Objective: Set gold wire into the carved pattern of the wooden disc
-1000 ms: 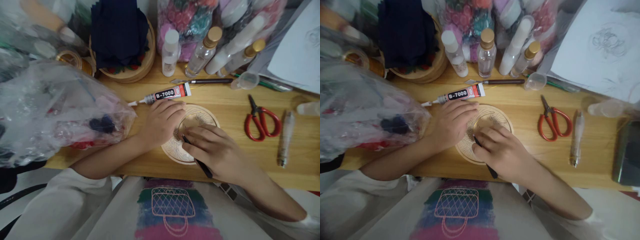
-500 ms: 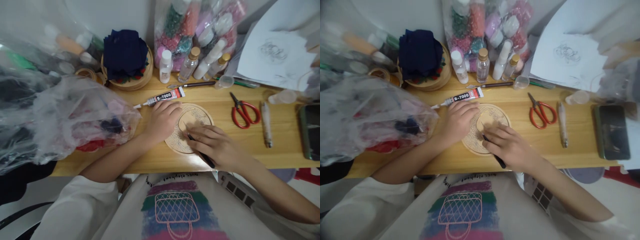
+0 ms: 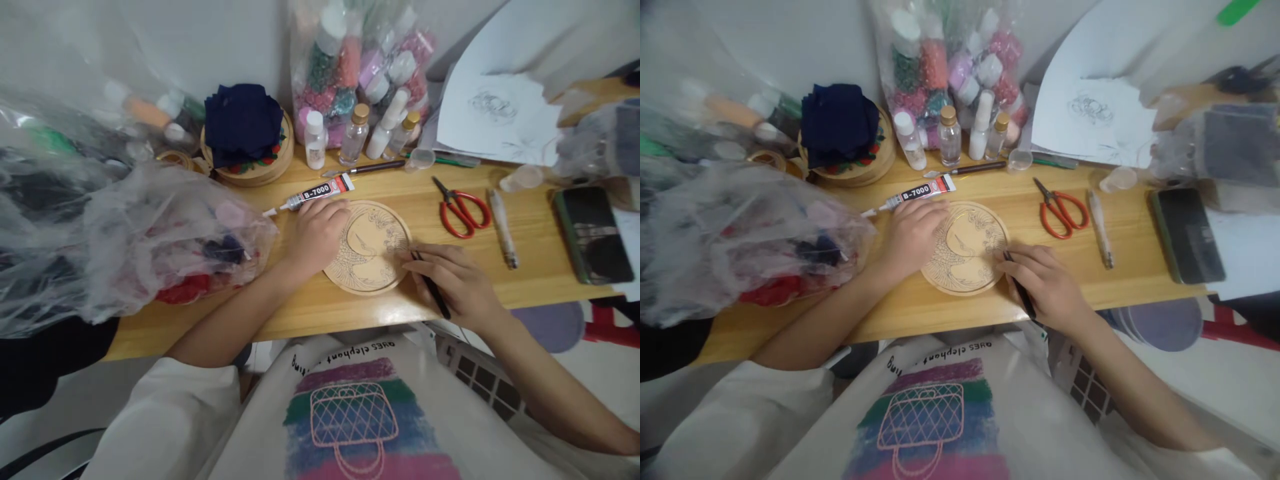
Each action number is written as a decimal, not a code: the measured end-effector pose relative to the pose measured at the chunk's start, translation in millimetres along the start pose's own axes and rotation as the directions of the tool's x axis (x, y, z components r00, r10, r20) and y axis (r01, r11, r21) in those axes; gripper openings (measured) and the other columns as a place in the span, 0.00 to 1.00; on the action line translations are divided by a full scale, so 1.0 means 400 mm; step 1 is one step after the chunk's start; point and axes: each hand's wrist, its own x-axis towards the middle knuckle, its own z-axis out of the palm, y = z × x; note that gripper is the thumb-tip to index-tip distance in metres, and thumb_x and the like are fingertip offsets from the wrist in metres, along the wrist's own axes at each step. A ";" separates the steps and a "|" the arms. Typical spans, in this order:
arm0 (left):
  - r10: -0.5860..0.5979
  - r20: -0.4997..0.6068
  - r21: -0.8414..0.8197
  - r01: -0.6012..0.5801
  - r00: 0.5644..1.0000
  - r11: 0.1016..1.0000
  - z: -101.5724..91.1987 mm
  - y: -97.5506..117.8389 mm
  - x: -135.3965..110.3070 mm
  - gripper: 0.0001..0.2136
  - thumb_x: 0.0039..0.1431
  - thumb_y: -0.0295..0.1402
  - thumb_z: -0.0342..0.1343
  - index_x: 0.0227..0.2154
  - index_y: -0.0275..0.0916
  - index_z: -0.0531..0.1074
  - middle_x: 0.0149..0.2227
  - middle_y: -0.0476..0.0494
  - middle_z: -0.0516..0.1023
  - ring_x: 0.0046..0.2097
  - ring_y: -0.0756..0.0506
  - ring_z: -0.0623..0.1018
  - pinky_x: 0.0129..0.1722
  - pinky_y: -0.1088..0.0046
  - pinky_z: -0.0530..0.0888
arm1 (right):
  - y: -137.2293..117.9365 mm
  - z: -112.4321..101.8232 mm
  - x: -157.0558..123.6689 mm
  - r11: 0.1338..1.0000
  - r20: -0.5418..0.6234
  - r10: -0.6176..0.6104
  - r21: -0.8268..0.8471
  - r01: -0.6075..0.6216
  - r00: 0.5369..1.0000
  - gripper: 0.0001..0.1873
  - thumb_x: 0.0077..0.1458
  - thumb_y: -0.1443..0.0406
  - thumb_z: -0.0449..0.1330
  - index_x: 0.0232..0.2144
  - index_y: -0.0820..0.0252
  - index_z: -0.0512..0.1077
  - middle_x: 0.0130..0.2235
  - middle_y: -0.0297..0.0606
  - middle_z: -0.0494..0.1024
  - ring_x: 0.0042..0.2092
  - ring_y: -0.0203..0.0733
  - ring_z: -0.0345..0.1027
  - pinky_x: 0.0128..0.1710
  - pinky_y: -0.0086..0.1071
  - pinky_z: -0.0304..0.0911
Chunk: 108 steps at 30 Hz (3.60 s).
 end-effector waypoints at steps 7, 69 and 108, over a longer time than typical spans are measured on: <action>0.033 0.086 -0.011 -0.033 0.996 0.999 -0.034 0.002 -0.005 0.15 0.66 0.23 0.44 0.46 0.35 0.76 0.54 0.39 0.79 0.58 0.43 0.75 0.58 0.59 0.70 | -0.040 0.042 -0.008 0.984 -0.219 0.164 -0.029 -0.174 0.962 0.14 0.56 0.74 0.60 0.45 0.59 0.70 0.43 0.46 0.83 0.46 0.50 0.77 0.45 0.42 0.72; -0.115 0.267 0.111 0.088 0.957 0.990 -0.052 0.186 -0.184 0.27 0.69 0.47 0.48 0.63 0.34 0.63 0.65 0.36 0.67 0.68 0.33 0.60 0.66 0.51 0.56 | 0.047 0.003 0.007 0.885 -0.034 0.371 -0.290 -0.364 0.928 0.11 0.58 0.71 0.53 0.41 0.59 0.73 0.37 0.45 0.80 0.36 0.51 0.73 0.32 0.41 0.66; -0.181 0.012 0.275 0.171 0.983 0.946 -0.140 0.070 -0.109 0.17 0.72 0.39 0.45 0.55 0.35 0.68 0.59 0.32 0.73 0.61 0.32 0.70 0.60 0.47 0.66 | 0.046 -0.022 0.083 0.815 0.265 0.462 -0.503 -0.288 0.846 0.15 0.61 0.73 0.51 0.43 0.66 0.76 0.48 0.50 0.78 0.44 0.52 0.73 0.40 0.39 0.67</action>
